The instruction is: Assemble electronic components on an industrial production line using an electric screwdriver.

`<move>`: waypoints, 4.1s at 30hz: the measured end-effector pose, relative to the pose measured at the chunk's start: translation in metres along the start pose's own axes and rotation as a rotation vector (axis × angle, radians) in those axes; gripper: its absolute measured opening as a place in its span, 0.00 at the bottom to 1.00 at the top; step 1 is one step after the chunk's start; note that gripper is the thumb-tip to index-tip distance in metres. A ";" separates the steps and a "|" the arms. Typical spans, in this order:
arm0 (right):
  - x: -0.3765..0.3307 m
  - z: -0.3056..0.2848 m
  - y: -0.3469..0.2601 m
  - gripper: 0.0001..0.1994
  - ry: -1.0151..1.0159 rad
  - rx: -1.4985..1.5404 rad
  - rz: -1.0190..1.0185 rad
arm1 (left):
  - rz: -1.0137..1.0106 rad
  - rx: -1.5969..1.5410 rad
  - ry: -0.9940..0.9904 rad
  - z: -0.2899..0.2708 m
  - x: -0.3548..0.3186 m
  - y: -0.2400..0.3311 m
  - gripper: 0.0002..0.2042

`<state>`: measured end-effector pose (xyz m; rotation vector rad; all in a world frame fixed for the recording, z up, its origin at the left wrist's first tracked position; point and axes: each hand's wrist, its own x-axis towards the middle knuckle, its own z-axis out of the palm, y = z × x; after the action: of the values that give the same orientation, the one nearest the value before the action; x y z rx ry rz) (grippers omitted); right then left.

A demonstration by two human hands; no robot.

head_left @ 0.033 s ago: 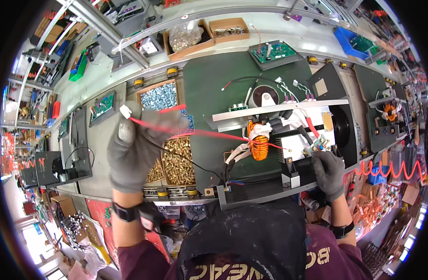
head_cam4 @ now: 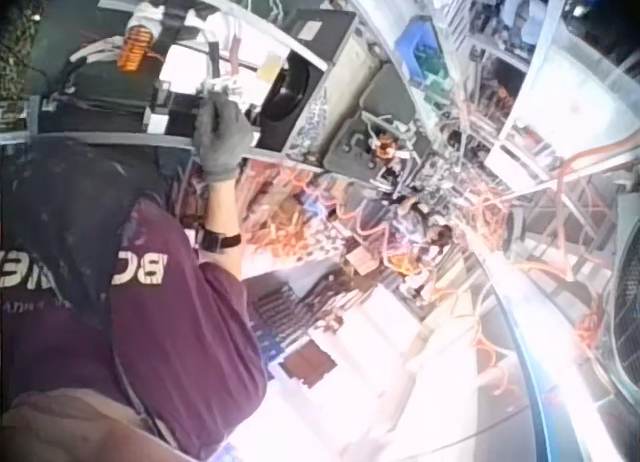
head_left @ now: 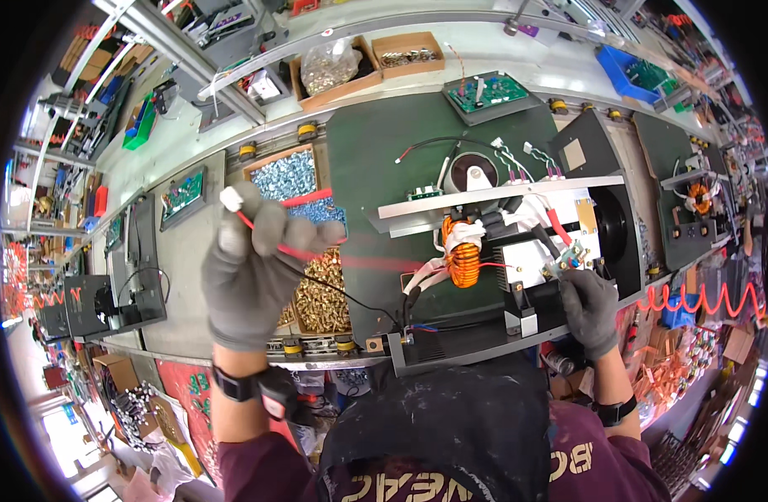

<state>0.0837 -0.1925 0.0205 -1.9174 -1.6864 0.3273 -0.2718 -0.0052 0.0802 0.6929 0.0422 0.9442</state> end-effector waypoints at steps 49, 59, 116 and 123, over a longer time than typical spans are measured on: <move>0.184 0.080 -0.044 0.18 -0.669 0.025 -0.763 | -0.191 0.402 1.343 -0.001 0.052 -0.200 0.08; 0.184 0.081 -0.040 0.18 -0.680 0.051 -0.736 | -0.102 0.689 1.218 -0.008 0.046 -0.202 0.10; 0.242 0.123 -0.057 0.09 -1.035 0.440 -0.404 | -0.741 1.275 0.268 -0.032 0.023 -0.103 0.13; 0.338 0.114 0.045 0.17 -0.771 -0.863 -0.308 | -0.468 0.835 0.679 -0.055 -0.053 -0.064 0.18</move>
<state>0.1218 0.1602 -0.0378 -2.1786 -2.9658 0.2466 -0.2750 -0.0413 -0.0121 1.0270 1.2029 0.6431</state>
